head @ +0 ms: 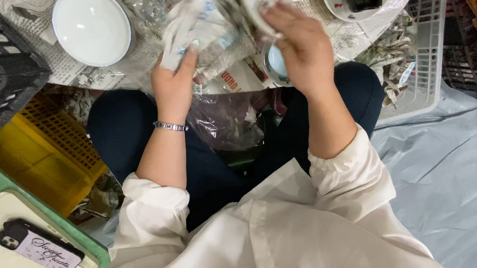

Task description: The person sits cross-legged and wraps individual ceramic bowls and plates with newspaper. They fold the paper around each item, then place the wrapped dish aside and pick up the next one to repeat the process.

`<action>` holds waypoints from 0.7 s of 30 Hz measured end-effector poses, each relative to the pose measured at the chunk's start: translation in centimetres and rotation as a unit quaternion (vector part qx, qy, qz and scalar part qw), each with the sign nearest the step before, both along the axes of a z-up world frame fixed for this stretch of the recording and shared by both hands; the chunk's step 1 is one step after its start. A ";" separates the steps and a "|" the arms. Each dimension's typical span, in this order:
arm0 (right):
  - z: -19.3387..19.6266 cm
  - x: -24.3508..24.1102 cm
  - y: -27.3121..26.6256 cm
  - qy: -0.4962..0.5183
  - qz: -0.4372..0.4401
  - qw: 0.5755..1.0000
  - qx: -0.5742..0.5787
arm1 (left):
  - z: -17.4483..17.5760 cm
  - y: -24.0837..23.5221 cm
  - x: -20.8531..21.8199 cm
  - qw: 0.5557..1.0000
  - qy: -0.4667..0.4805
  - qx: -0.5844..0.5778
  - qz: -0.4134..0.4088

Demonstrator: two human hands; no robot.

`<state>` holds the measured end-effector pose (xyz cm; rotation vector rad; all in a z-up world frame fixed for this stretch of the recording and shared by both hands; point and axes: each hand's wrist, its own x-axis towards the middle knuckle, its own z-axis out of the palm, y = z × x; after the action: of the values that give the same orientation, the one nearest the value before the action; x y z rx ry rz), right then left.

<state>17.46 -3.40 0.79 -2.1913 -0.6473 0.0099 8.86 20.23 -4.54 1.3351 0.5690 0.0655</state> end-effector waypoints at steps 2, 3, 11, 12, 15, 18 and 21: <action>-0.2 -0.3 -0.3 -0.018 -0.061 0.997 0.044 | 0.2 -0.5 0.0 0.999 0.012 0.029 -0.023; -0.3 -0.4 -0.2 -0.037 -0.065 0.997 0.035 | 0.4 -0.6 0.0 0.998 0.017 0.052 -0.035; -1.4 -2.4 3.4 -0.164 0.078 0.974 -0.138 | -0.4 -0.8 0.4 0.994 0.060 0.082 -0.049; -1.6 -2.4 4.0 -0.173 0.079 0.971 -0.146 | -0.5 -0.8 0.4 0.996 0.060 0.052 -0.044; -2.1 -2.5 5.1 -0.189 0.074 0.964 -0.173 | -0.6 -0.8 0.1 0.998 0.038 0.038 -0.043; -2.2 -2.3 5.5 -0.183 0.071 0.961 -0.196 | -0.1 -0.8 -0.3 0.987 0.063 0.146 -0.034; -2.3 -2.5 5.5 -0.157 0.087 0.961 -0.209 | 0.3 -0.5 -0.7 0.970 0.054 0.239 0.012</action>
<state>14.94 2.15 -1.49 -2.5595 -1.0988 -0.1209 8.14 19.69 -4.23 1.8082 0.6896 0.1579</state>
